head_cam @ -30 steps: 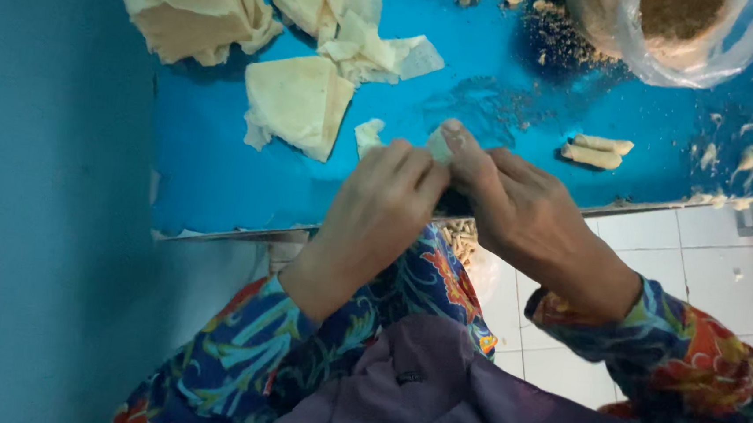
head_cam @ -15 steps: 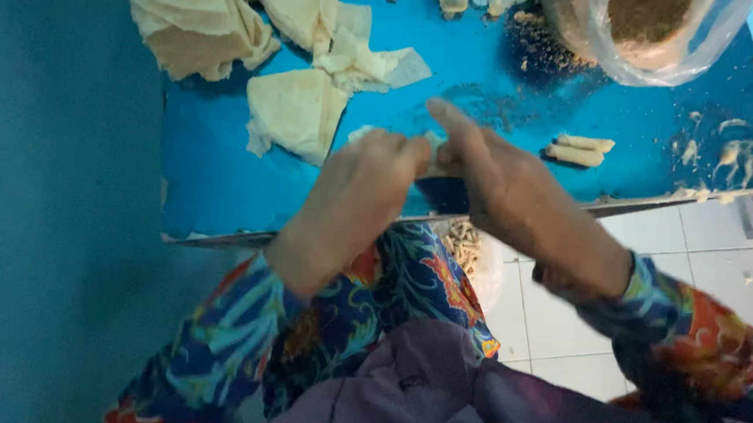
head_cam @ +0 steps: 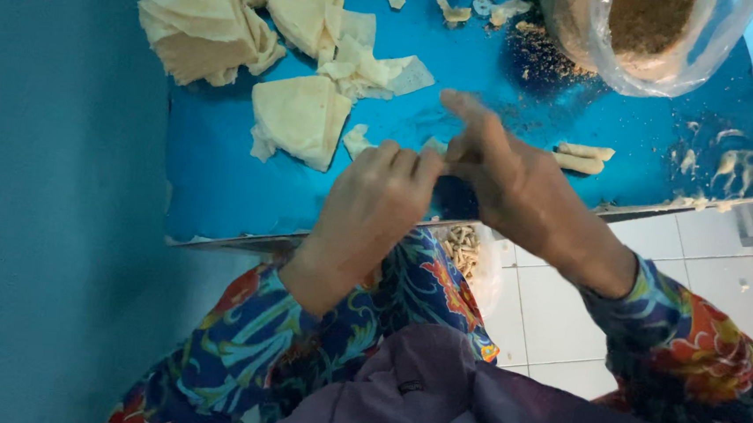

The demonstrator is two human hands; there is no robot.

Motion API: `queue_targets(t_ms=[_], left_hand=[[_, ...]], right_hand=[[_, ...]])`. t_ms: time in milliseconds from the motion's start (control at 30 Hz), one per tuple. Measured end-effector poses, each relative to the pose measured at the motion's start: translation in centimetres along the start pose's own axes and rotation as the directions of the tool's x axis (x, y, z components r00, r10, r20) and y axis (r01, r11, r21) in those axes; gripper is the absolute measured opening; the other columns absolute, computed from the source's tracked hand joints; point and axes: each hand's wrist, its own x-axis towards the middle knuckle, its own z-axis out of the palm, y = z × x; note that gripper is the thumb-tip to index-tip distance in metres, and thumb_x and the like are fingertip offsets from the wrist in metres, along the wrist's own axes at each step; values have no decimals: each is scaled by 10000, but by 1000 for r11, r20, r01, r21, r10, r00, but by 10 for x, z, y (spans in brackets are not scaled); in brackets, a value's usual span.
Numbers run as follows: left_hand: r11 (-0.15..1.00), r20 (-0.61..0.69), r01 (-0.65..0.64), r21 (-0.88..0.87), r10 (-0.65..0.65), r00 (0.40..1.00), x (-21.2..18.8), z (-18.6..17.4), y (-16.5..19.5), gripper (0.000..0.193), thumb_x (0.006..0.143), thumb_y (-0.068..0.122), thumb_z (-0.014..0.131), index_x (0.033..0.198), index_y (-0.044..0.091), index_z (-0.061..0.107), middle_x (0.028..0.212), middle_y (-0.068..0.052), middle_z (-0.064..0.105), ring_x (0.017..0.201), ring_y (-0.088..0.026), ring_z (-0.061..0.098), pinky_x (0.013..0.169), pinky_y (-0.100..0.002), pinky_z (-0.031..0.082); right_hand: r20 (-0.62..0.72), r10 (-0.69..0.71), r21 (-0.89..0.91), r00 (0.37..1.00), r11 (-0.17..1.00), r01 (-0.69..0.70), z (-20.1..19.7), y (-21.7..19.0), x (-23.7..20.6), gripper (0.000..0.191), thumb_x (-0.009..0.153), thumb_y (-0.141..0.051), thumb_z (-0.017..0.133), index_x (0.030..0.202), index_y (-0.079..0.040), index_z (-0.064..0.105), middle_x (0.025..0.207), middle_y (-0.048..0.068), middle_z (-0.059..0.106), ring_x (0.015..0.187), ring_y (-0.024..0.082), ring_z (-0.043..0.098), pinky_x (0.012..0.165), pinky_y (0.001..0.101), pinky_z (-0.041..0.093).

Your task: The person sits at a blue table and rolls thin triangular pastry sheets into filled cylinders. They take a sheet, place a portion of brown filling from a plastic container onto it, fold and roll it by hand into a roll, and set the finished roll on the table, repeating with more sheets.

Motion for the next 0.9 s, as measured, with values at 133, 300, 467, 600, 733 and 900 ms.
queue_targets(t_ms=[133, 300, 467, 600, 733, 900], left_hand=[[993, 105, 2, 115, -14, 994, -5, -5, 12, 202, 872, 152, 656, 1048, 53, 672, 915, -65, 613, 905, -220, 596, 809, -362, 490], [950, 119, 29, 310, -69, 990, -6, -8, 21, 338, 920, 235, 637, 1159, 7, 711, 1102, -107, 650, 1131, -252, 573, 1078, -458, 415], [967, 134, 144, 209, -174, 976, 16, 1, 8, 588, 973, 412, 591, 1369, -23, 599, 1360, -185, 595, 1330, -353, 469, 1172, -615, 274], [962, 55, 267, 59, -270, 961, 10, -6, -12, 668, 992, 443, 611, 1438, -40, 498, 1391, -210, 568, 1325, -383, 455, 1149, -660, 251], [896, -11, 324, -303, -344, 939, -13, -17, -24, 501, 1068, 135, 596, 1516, -36, 450, 1468, -226, 553, 1378, -398, 509, 1137, -510, 439], [657, -44, 328, -678, -482, 875, -12, -20, -25, 336, 1124, 45, 548, 1456, -2, 548, 1364, -184, 631, 1192, -286, 696, 890, -347, 622]], right_hand=[[-40, -126, -283, 991, 953, 110, 11, -4, -10, 762, 817, 96, 671, 1525, -16, 410, 1128, 170, 712, 1006, 337, 708, 821, 417, 582], [-71, -139, -435, 988, 896, 95, 17, -18, -25, 730, 806, 98, 627, 1508, 27, 436, 1264, 196, 687, 1167, 332, 675, 997, 427, 550], [13, -101, -524, 995, 847, 93, 16, -19, -1, 720, 886, 25, 631, 1548, 94, 357, 1359, 273, 621, 1337, 378, 548, 1164, 507, 403], [84, -108, -402, 991, 906, 133, -9, -11, 16, 825, 781, 48, 599, 1561, 25, 333, 1516, 280, 562, 1403, 412, 482, 1142, 506, 359], [-53, -80, -335, 995, 940, 57, -3, -15, 19, 798, 868, 1, 632, 1600, -8, 313, 1344, 188, 657, 1265, 368, 564, 1055, 487, 396], [-217, -80, -402, 973, 916, -15, 30, -13, 10, 684, 1026, -132, 723, 1596, -40, 354, 1111, 89, 715, 1076, 276, 619, 996, 451, 420]])
